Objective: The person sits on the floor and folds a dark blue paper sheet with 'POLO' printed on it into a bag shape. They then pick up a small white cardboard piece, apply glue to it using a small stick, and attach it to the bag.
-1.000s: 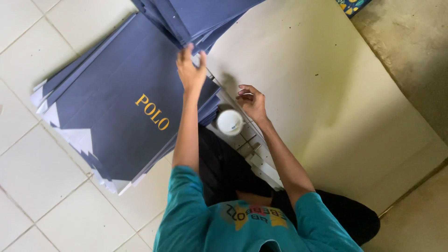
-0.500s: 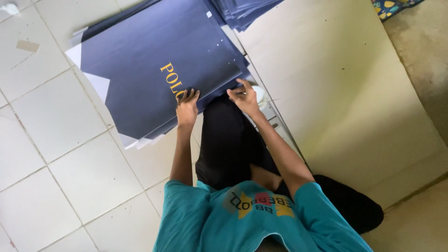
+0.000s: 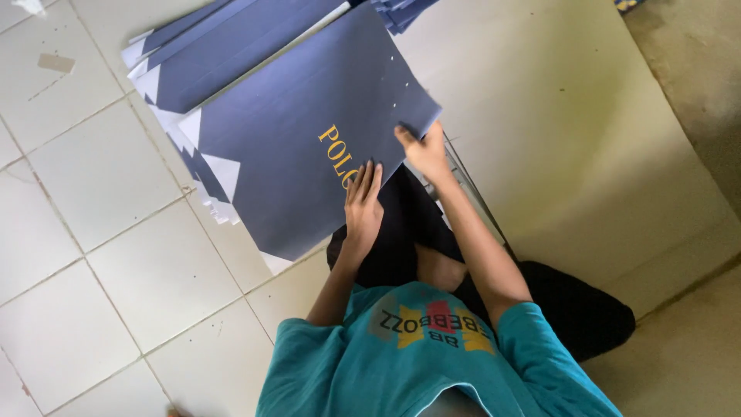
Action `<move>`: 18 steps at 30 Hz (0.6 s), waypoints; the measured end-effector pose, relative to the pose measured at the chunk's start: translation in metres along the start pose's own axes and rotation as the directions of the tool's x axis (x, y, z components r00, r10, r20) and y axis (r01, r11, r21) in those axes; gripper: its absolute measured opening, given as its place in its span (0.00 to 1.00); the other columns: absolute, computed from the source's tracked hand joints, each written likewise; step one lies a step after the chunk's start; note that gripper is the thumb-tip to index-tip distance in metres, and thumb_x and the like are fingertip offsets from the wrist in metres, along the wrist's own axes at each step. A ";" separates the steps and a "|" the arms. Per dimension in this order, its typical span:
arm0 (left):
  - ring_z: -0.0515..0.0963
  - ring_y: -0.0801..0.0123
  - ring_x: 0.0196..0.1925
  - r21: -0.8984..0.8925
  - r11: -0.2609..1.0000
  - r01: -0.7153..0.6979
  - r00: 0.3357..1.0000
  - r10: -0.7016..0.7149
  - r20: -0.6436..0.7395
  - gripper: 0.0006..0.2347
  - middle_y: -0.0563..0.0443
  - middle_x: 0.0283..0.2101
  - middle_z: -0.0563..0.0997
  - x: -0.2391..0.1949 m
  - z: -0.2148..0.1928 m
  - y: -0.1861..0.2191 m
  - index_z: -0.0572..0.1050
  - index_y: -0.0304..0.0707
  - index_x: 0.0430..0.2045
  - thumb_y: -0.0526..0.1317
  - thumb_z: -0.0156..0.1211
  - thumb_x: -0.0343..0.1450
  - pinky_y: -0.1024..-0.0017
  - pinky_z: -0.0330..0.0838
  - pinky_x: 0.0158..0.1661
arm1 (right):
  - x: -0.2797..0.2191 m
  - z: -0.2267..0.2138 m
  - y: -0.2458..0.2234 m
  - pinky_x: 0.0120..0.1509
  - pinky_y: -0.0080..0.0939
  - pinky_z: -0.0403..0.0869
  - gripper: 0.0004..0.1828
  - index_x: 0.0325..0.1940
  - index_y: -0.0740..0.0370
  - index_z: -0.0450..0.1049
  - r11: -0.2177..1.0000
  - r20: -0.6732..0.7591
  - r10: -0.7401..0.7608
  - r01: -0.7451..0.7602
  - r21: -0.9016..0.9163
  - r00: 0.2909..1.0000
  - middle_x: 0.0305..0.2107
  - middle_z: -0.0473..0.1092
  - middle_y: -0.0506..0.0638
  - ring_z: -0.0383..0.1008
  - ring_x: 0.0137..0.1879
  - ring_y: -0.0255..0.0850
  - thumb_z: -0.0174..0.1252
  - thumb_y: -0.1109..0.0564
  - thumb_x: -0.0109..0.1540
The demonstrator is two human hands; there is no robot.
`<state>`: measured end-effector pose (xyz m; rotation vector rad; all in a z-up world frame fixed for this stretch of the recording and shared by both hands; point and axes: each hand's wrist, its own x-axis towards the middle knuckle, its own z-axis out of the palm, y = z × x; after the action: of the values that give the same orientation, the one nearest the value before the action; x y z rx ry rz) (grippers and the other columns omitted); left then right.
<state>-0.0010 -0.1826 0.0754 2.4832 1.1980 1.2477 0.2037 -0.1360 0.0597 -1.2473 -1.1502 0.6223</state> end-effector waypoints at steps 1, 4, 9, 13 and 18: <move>0.80 0.51 0.60 0.011 0.999 -0.030 0.999 0.030 -0.014 0.26 0.46 0.63 0.78 0.007 -0.002 0.013 0.72 0.45 0.65 0.24 0.52 0.71 0.47 0.74 0.54 | -0.003 -0.012 0.037 0.65 0.62 0.69 0.31 0.66 0.57 0.72 1.000 -0.057 0.005 -0.005 0.001 0.998 0.50 0.70 0.53 0.74 0.56 0.50 0.62 0.73 0.60; 0.80 0.52 0.61 0.032 0.994 -0.107 0.992 0.108 -0.064 0.25 0.48 0.64 0.77 0.032 -0.006 0.049 0.72 0.50 0.64 0.25 0.52 0.72 0.46 0.75 0.54 | 0.007 -0.049 -0.053 0.61 0.55 0.69 0.25 0.60 0.59 0.76 0.996 -0.220 0.053 -0.037 0.077 0.974 0.45 0.72 0.52 0.72 0.54 0.43 0.64 0.73 0.60; 0.78 0.55 0.65 0.028 0.975 -0.218 0.974 0.220 -0.050 0.22 0.51 0.66 0.75 0.081 -0.051 0.132 0.72 0.50 0.64 0.26 0.52 0.75 0.48 0.73 0.60 | 0.003 -0.113 -0.164 0.56 0.54 0.79 0.23 0.55 0.60 0.73 0.900 -0.461 0.287 -0.071 0.430 0.840 0.44 0.76 0.55 0.78 0.49 0.47 0.69 0.70 0.57; 0.76 0.50 0.69 -0.033 0.957 -0.289 0.950 0.291 0.113 0.23 0.50 0.70 0.70 0.101 -0.083 0.182 0.68 0.48 0.67 0.26 0.54 0.76 0.46 0.75 0.63 | -0.016 -0.175 -0.234 0.64 0.57 0.81 0.35 0.60 0.60 0.63 0.815 -0.578 0.421 -0.013 0.579 0.699 0.51 0.74 0.59 0.77 0.57 0.53 0.71 0.69 0.53; 0.77 0.52 0.69 -0.121 0.913 -0.389 0.896 0.406 0.182 0.22 0.50 0.72 0.66 0.116 -0.087 0.220 0.65 0.49 0.69 0.32 0.56 0.78 0.43 0.76 0.62 | -0.052 -0.268 -0.271 0.70 0.59 0.81 0.37 0.63 0.62 0.64 0.883 -0.777 0.122 0.289 0.369 0.617 0.54 0.76 0.63 0.79 0.60 0.59 0.72 0.75 0.55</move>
<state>0.1093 -0.2717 0.2978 2.8007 0.5936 1.0528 0.3740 -0.3607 0.3216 -0.8655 -0.2626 0.1810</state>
